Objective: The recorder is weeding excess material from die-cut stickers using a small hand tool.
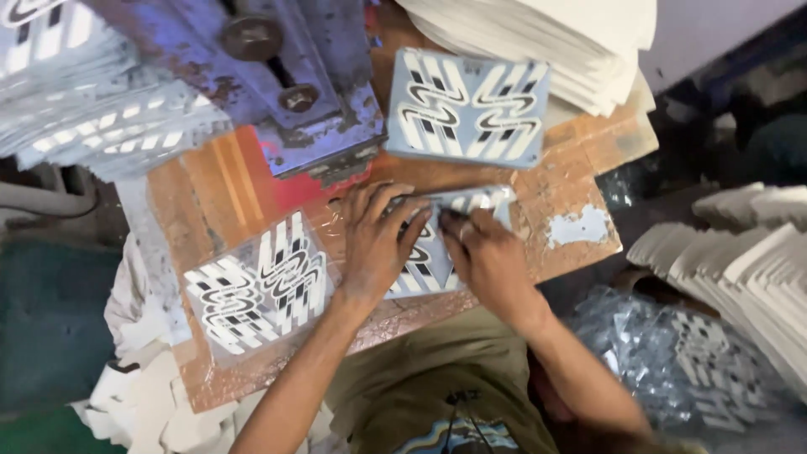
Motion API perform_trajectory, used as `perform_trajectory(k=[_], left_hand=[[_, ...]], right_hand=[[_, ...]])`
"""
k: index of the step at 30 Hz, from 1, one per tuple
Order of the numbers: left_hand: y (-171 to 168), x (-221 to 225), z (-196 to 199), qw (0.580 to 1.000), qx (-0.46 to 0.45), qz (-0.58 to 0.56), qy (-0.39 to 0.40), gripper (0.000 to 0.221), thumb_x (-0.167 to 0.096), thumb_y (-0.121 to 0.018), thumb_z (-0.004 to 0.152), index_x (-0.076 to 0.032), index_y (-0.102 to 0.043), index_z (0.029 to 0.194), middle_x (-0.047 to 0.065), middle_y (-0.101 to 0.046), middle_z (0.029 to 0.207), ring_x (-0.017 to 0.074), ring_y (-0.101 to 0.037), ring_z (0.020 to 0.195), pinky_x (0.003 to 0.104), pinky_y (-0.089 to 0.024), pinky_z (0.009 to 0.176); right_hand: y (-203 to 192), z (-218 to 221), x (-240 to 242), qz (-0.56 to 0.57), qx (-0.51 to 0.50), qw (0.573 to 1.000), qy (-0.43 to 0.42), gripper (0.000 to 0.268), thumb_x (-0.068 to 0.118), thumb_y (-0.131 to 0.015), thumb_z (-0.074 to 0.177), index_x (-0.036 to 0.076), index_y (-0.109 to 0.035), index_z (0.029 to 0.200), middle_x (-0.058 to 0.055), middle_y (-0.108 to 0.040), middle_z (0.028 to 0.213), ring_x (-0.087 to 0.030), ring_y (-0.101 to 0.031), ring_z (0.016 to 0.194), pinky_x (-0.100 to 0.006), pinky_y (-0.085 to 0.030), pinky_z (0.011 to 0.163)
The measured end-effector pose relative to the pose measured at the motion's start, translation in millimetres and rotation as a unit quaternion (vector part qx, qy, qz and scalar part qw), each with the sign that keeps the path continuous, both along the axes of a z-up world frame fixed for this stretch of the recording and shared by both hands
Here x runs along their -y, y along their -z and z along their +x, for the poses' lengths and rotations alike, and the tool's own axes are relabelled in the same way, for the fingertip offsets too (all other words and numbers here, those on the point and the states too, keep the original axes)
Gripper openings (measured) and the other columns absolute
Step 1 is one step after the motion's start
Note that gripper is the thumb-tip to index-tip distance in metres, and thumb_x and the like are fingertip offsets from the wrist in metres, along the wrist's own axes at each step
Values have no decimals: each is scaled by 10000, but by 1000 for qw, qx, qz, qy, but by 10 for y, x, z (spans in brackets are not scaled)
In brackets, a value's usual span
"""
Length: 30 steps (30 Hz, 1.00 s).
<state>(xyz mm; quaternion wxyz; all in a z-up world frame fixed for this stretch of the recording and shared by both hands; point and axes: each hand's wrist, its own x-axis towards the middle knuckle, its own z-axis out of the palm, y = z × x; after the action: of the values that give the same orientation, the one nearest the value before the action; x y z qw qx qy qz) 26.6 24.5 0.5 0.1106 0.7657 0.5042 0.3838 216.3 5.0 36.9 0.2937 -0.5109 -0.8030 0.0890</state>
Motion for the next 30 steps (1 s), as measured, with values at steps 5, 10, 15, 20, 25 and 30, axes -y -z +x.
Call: perform_trajectory(k=[5, 10, 15, 20, 25, 30], left_hand=[[-161, 136, -95, 999, -16, 37, 11, 138, -218, -783, 915, -126, -751, 1014, 63, -688, 1111, 290, -600, 1110, 511, -380, 1083], [-592, 667, -1087, 997, -35, -47, 40, 213, -63, -687, 864, -119, -740, 1062, 86, -769, 1035, 297, -709, 933, 443, -540, 841], [-402, 499, -1278, 967, -215, -23, -133, 536, -284, -767, 876, -134, -644, 1375, 122, -652, 1383, 366, -562, 1274, 530, -378, 1122], [-104, 115, -113, 996, -52, -73, -15, 689, -454, -716, 955, -88, -531, 1508, 169, -557, 1478, 376, -484, 1322, 546, -339, 1093], [96, -32, 56, 993, -89, -78, -29, 385, -428, -708, 990, -145, -719, 1251, 70, -674, 1250, 278, -545, 1243, 549, -324, 1157], [21, 37, 34, 999, -51, -12, 7, 272, -294, -699, 995, -134, -757, 1208, 21, -666, 1219, 258, -566, 1237, 553, -299, 1199]], right_hand=[[-242, 332, 511, -156, -124, 976, -88, 155, 125, -789, 845, 46, -789, 977, -126, -704, 825, -287, -688, 719, -373, -532, 641], [-195, 766, 964, -295, -276, 909, 104, 173, 114, -796, 817, 63, -798, 982, -50, -756, 804, -148, -694, 625, -284, -534, 566], [-96, 663, 903, -178, -188, 946, 194, 213, 100, -836, 828, 22, -787, 1020, -58, -689, 793, -141, -582, 614, -289, -440, 559], [-40, 297, 617, -38, -92, 979, 178, 212, 96, -830, 887, -1, -777, 1068, -121, -652, 839, -235, -639, 687, -343, -488, 612], [-83, 281, 763, -30, -35, 994, 104, 169, 92, -779, 894, 1, -766, 1036, -142, -662, 882, -290, -671, 717, -384, -512, 609], [-230, 59, 129, -178, -73, 970, 149, 150, 174, -792, 924, 26, -773, 937, -143, -673, 835, -295, -665, 641, -433, -491, 588]])
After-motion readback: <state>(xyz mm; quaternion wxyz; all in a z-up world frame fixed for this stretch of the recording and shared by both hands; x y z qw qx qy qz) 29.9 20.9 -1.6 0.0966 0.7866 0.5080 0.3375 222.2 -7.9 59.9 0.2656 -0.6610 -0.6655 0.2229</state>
